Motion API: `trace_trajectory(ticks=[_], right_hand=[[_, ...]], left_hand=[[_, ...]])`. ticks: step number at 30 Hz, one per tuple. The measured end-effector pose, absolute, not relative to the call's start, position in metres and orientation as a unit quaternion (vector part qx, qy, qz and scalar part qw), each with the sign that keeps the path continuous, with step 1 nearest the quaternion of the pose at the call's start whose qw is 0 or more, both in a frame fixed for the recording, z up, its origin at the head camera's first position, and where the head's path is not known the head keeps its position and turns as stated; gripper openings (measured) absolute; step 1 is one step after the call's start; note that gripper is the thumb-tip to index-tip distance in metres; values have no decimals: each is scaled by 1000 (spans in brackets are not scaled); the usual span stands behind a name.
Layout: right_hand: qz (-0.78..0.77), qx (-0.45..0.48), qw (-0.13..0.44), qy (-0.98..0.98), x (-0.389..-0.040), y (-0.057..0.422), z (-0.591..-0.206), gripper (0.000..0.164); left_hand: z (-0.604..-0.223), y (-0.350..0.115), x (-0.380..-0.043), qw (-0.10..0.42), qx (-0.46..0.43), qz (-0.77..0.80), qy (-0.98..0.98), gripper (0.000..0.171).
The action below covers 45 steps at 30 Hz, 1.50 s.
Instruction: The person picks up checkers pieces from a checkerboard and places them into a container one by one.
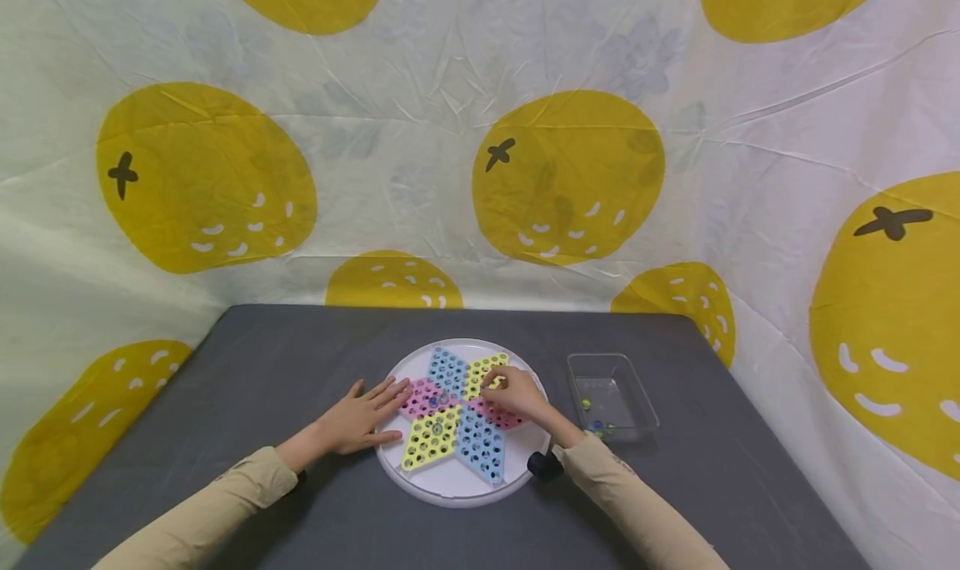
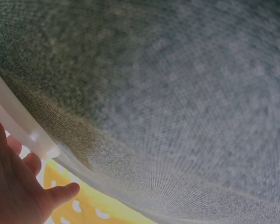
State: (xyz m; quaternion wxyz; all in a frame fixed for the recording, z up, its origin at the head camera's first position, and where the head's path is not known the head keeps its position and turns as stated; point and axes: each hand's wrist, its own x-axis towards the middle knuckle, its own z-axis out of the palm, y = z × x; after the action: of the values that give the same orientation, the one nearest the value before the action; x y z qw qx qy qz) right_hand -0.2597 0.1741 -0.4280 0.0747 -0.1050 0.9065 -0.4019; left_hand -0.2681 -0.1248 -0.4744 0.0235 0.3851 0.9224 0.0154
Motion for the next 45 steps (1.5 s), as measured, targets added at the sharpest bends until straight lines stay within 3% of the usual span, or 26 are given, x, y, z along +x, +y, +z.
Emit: trace_trajectory(ticks=[13, 45], right_hand=[[-393, -123, 65, 909, -251, 195, -423, 14], [-431, -53, 65, 898, -228, 267, -406, 27]], left_hand=[[-474, -124, -269, 15, 387, 10, 922, 71], [-470, -123, -266, 16, 390, 19, 920, 70]])
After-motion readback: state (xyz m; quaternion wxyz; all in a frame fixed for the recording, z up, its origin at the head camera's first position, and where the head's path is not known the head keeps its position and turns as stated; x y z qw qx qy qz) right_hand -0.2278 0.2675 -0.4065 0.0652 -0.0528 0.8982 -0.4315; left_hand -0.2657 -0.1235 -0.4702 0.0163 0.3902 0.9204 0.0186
